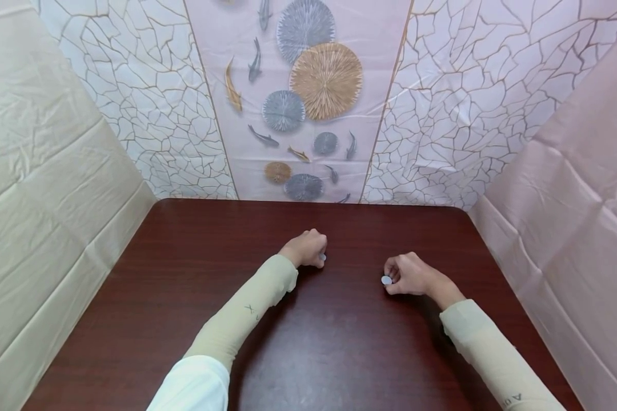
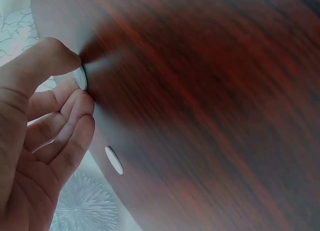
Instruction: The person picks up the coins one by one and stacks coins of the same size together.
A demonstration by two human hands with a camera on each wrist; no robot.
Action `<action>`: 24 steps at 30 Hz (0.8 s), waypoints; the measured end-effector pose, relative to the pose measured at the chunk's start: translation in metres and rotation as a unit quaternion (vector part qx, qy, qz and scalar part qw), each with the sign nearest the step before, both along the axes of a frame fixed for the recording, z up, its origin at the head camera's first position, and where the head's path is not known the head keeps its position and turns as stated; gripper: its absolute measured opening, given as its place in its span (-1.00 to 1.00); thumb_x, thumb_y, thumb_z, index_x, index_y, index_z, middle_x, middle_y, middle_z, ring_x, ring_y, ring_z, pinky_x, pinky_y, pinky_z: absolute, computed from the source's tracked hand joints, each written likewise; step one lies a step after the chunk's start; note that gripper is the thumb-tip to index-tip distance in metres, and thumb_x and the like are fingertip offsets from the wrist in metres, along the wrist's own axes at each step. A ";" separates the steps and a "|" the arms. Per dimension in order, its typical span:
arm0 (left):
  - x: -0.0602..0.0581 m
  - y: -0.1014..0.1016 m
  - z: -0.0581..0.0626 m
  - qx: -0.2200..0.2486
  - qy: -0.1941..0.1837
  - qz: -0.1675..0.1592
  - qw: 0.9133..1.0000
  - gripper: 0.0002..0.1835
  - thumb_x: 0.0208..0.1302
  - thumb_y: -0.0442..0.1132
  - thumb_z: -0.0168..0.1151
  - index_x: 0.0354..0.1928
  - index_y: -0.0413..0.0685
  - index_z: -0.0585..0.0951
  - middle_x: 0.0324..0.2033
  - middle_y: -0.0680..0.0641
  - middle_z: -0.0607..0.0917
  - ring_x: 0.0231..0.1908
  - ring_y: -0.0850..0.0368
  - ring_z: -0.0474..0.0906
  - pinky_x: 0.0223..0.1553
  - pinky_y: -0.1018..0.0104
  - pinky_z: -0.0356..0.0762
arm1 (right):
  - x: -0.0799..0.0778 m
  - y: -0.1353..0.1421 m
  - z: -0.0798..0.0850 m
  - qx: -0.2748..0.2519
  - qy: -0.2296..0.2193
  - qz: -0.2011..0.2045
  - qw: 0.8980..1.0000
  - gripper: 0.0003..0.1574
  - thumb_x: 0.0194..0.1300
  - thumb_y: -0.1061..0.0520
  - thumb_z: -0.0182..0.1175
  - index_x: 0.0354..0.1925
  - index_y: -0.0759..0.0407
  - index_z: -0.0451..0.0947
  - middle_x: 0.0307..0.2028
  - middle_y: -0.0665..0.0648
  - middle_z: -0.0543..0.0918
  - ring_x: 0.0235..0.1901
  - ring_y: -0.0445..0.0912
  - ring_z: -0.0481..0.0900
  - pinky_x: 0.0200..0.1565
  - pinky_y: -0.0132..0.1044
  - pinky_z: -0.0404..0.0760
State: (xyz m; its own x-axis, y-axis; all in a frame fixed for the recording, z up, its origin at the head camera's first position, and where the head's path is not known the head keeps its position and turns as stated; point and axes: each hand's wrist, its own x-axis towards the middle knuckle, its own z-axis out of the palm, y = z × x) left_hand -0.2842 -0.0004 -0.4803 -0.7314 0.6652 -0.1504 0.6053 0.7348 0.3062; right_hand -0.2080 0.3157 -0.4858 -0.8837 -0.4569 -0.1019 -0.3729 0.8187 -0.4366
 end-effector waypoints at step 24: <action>0.005 0.001 -0.002 -0.009 0.031 0.009 0.999 -0.84 0.33 -0.22 0.42 -0.34 -0.03 0.60 -0.42 0.02 0.64 -0.44 0.18 0.57 -0.34 0.38 0.54 | 0.000 -0.003 -0.001 -0.003 0.005 0.001 1.000 -0.73 0.01 0.13 0.54 -0.34 0.10 0.63 -0.43 -0.05 0.72 -0.37 -0.26 0.64 -0.27 -0.39 0.65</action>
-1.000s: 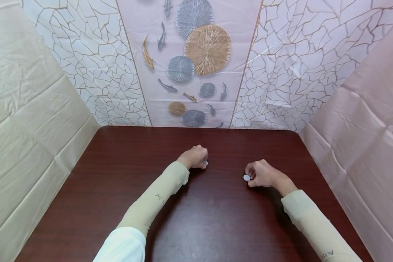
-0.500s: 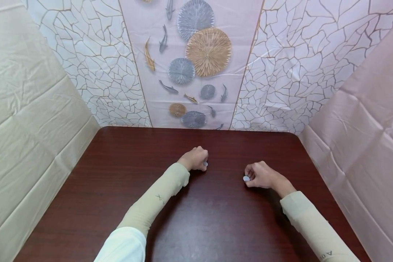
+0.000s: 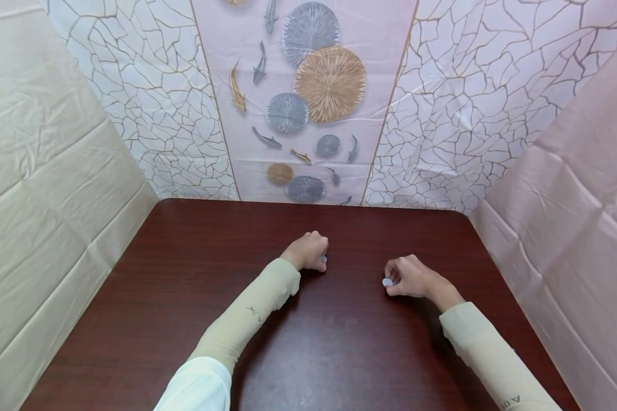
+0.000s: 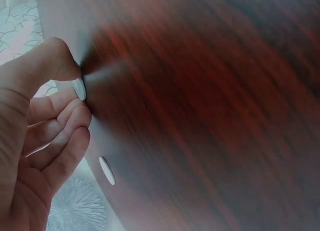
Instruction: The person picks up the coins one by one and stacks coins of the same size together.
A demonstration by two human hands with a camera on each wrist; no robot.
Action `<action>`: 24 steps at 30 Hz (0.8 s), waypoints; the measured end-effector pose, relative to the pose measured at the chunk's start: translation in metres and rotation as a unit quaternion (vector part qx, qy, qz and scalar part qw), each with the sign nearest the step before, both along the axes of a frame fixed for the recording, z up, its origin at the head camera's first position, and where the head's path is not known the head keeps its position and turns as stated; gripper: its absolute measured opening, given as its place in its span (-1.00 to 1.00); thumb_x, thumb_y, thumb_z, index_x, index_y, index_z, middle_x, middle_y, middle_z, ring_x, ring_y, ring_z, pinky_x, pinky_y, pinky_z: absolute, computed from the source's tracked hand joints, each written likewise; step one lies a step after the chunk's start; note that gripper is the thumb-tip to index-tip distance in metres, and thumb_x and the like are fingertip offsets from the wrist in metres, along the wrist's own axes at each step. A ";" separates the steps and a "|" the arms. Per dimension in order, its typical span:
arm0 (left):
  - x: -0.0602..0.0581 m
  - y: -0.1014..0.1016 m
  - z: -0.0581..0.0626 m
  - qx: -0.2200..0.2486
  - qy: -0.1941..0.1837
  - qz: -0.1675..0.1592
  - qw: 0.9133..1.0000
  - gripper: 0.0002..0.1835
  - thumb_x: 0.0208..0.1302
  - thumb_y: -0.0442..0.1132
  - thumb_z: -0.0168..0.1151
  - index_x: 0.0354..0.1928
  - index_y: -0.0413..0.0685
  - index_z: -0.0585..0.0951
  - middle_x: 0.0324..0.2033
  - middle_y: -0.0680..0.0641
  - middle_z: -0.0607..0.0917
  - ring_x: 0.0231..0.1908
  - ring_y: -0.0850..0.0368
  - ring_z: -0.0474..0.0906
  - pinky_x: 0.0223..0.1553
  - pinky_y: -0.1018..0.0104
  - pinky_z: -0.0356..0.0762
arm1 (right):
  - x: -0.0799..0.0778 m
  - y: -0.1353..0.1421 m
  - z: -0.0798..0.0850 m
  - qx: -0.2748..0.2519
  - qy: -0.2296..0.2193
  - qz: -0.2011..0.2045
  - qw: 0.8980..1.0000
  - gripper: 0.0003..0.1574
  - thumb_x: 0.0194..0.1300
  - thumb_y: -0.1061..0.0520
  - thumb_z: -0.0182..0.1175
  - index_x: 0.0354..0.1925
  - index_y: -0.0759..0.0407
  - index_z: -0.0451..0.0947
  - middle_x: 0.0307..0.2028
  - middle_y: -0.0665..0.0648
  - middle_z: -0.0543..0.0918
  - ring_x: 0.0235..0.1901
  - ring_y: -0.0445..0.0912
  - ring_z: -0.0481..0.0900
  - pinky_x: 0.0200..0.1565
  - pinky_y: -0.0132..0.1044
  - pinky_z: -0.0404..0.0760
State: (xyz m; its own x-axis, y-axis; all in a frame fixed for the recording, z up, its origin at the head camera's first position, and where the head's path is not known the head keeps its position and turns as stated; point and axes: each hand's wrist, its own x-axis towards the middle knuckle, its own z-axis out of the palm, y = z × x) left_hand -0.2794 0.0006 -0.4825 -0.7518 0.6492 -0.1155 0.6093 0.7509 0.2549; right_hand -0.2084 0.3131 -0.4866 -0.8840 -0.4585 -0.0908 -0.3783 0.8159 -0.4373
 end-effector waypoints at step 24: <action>0.030 -0.027 0.001 0.001 0.017 0.000 1.000 -0.78 0.25 -0.26 0.41 -0.53 0.04 0.61 -0.50 0.05 0.60 -0.42 0.19 0.43 -0.36 0.39 0.44 | -0.005 0.004 0.001 -0.011 -0.026 -0.019 0.999 -0.72 0.07 0.06 0.58 -0.32 0.08 0.67 -0.41 -0.04 0.72 -0.37 -0.24 0.63 -0.28 -0.41 0.62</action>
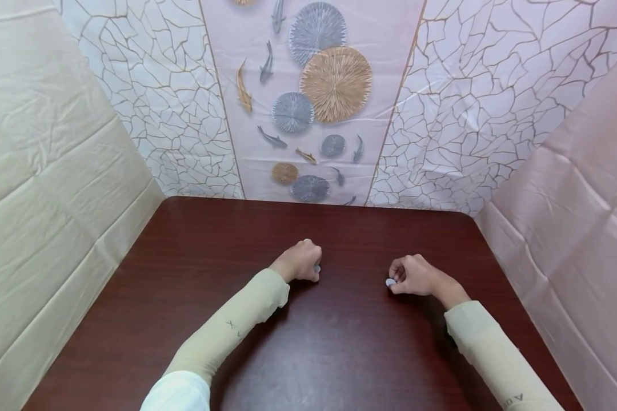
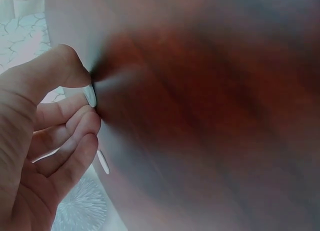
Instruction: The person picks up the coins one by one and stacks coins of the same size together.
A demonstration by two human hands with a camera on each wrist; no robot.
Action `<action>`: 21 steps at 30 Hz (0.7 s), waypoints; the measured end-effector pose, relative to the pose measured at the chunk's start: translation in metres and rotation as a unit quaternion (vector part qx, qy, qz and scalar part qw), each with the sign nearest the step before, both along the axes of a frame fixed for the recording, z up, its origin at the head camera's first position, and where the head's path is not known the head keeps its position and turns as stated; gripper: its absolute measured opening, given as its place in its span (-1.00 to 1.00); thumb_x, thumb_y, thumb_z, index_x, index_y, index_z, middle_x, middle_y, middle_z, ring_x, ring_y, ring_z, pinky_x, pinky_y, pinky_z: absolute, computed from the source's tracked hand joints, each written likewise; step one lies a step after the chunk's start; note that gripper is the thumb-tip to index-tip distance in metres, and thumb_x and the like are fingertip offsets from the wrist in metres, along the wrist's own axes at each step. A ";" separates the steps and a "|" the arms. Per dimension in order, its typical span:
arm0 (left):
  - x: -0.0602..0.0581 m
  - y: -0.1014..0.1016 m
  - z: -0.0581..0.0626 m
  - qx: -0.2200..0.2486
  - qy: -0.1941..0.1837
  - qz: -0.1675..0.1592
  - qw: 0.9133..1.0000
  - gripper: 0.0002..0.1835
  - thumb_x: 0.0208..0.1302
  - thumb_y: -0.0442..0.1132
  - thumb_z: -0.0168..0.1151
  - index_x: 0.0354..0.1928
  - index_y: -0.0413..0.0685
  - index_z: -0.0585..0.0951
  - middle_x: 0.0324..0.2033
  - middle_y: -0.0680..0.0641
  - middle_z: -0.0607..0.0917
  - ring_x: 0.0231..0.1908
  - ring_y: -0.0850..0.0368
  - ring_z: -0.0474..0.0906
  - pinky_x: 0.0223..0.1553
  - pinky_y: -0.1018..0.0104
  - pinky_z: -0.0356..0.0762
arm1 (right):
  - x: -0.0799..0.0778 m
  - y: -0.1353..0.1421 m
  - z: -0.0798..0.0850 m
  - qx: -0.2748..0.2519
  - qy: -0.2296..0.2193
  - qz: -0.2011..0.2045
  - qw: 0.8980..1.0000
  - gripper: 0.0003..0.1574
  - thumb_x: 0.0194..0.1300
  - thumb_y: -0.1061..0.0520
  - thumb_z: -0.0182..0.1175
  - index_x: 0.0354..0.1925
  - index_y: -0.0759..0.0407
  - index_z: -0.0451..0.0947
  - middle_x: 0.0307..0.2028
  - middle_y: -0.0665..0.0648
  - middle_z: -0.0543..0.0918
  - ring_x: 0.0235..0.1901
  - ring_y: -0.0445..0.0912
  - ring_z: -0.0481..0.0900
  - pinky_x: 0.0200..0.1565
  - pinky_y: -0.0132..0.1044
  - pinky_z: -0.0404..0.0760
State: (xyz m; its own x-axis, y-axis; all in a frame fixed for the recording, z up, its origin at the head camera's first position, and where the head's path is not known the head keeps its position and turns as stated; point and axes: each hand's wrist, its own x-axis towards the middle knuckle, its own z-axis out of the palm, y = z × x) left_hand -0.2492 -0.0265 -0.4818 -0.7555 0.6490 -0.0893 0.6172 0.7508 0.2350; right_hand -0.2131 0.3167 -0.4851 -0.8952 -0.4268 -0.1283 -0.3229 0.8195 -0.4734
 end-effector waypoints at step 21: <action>0.073 -0.059 -0.012 0.075 0.013 0.044 0.996 -0.82 0.05 -0.29 0.45 -0.56 0.08 0.62 -0.48 0.10 0.57 -0.55 0.26 0.38 -0.60 0.39 0.32 | -0.033 -0.052 0.046 0.037 0.015 0.101 0.994 -0.61 0.26 0.10 0.46 -0.05 0.34 0.69 -0.18 0.24 0.79 -0.20 -0.05 0.76 -0.09 -0.15 0.77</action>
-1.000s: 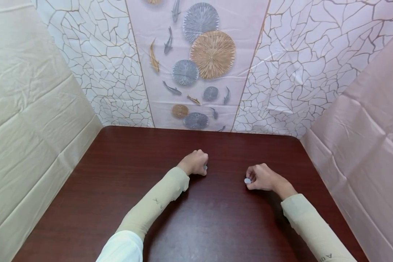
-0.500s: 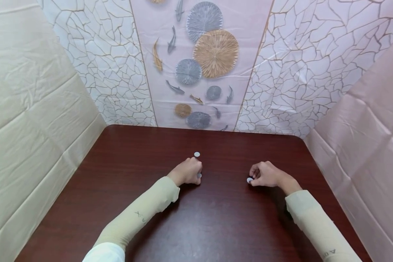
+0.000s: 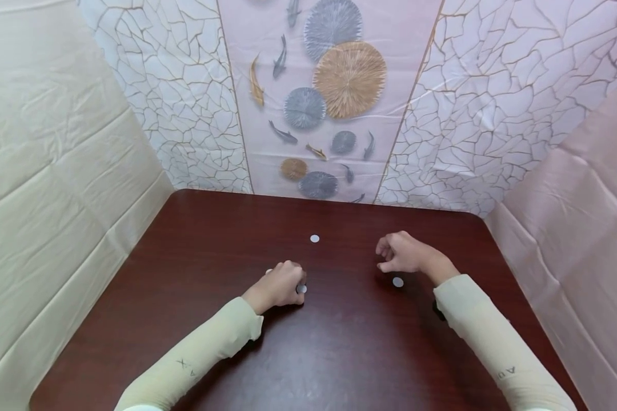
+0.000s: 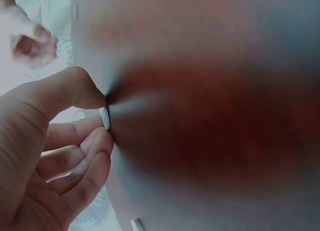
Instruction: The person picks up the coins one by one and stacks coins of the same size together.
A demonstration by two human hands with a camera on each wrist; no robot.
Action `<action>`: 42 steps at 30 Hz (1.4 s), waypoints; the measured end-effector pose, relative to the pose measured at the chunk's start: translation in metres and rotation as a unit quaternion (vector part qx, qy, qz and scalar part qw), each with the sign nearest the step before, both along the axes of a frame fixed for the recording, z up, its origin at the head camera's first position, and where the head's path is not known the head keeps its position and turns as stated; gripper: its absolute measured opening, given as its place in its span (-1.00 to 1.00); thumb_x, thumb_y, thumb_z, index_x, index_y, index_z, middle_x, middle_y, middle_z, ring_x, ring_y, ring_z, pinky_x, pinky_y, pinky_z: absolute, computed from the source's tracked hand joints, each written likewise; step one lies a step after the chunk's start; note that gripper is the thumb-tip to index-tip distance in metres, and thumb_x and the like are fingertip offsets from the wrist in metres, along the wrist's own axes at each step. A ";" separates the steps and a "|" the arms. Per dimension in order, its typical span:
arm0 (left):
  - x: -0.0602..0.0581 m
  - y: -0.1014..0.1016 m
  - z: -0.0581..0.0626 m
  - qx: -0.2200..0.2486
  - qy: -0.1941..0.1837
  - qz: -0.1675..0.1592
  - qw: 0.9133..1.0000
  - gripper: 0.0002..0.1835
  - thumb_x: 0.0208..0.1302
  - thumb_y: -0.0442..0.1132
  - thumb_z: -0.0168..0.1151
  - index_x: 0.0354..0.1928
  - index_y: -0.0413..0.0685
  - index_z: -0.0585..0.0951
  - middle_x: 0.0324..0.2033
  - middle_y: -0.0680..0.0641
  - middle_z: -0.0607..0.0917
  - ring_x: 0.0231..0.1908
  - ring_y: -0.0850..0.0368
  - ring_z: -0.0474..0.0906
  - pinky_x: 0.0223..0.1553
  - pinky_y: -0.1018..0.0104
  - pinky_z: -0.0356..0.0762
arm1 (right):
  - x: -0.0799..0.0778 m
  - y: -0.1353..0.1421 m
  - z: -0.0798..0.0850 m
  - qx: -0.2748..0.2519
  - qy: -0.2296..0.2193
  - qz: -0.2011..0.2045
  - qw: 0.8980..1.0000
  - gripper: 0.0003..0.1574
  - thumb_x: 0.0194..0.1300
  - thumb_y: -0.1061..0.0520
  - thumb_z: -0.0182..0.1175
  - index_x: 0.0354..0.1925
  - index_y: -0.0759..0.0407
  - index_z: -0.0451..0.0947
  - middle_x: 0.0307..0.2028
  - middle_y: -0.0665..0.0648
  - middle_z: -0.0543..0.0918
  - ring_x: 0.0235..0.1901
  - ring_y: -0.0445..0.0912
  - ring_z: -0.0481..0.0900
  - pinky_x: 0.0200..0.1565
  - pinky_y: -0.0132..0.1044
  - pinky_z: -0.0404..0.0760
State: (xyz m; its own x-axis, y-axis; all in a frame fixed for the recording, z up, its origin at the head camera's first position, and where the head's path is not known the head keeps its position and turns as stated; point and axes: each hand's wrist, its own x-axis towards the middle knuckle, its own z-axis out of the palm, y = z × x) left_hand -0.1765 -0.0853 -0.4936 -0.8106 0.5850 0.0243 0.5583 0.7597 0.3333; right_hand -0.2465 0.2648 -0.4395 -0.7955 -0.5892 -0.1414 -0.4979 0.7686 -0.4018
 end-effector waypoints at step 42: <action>0.017 -0.017 -0.006 0.051 -0.007 0.012 0.999 -0.89 0.26 -0.27 0.48 -0.22 -0.13 0.80 -0.34 -0.04 0.73 -0.36 0.27 0.58 -0.37 0.51 0.50 | -0.100 -0.162 -0.025 0.056 -0.030 0.036 0.997 -0.86 0.31 0.08 0.50 -0.24 0.13 0.83 -0.25 0.09 0.81 -0.32 -0.15 0.68 -0.22 -0.29 0.68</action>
